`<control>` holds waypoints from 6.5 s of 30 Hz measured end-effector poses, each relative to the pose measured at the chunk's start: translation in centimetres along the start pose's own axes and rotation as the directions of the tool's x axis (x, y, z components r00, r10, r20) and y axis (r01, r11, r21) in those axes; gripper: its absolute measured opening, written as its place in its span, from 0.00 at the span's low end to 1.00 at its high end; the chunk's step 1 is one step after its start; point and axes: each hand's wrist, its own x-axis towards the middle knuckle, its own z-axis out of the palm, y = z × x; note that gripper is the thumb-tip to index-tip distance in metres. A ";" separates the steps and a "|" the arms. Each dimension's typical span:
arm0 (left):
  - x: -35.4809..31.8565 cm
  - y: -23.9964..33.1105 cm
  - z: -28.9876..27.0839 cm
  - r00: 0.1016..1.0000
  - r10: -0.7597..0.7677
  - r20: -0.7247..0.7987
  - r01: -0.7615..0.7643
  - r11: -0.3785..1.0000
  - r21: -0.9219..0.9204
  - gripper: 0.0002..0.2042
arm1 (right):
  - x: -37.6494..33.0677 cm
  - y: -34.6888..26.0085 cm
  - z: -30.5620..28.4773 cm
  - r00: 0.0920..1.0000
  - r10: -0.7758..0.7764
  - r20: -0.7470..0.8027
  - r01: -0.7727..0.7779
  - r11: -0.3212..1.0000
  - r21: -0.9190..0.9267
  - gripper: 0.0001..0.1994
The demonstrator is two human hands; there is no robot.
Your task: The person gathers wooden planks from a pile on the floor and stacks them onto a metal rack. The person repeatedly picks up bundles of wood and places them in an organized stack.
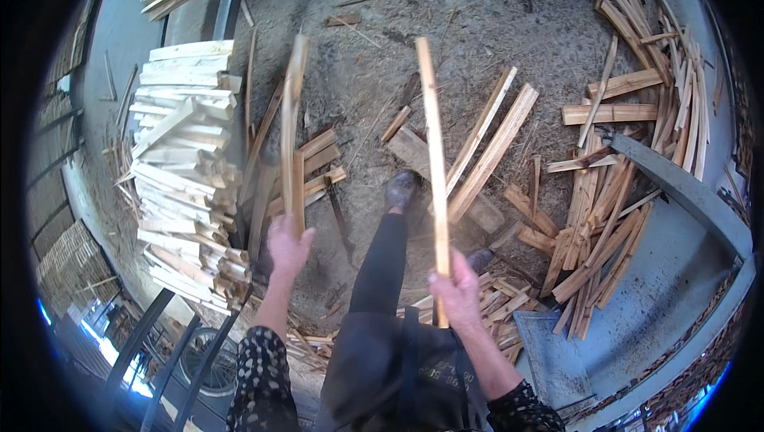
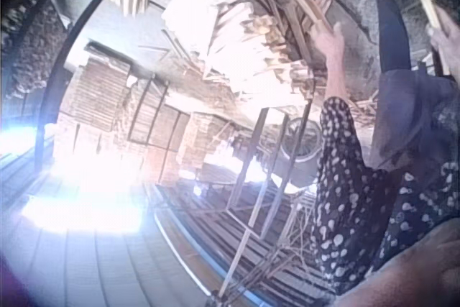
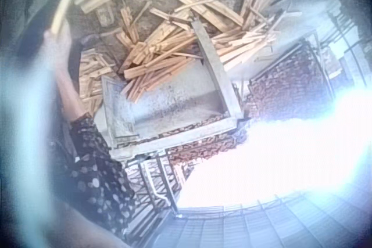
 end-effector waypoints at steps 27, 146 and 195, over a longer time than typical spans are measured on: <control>-11.0 26.9 4.9 0.648 0.280 0.709 0.503 0.542 -0.673 0.07 | -9.5 12.0 -8.9 0.988 0.126 0.090 -0.154 0.805 0.573 0.07; 8.1 31.9 12.5 0.902 0.415 0.117 -0.317 0.822 -0.472 0.53 | 8.5 18.3 -45.6 0.516 -0.465 -0.719 -0.094 0.804 -0.588 0.33; 9.9 30.0 14.5 0.881 0.474 0.016 -0.473 0.881 -0.020 0.42 | 23.7 2.5 -25.0 0.711 -0.602 -0.364 0.592 0.791 -0.154 0.12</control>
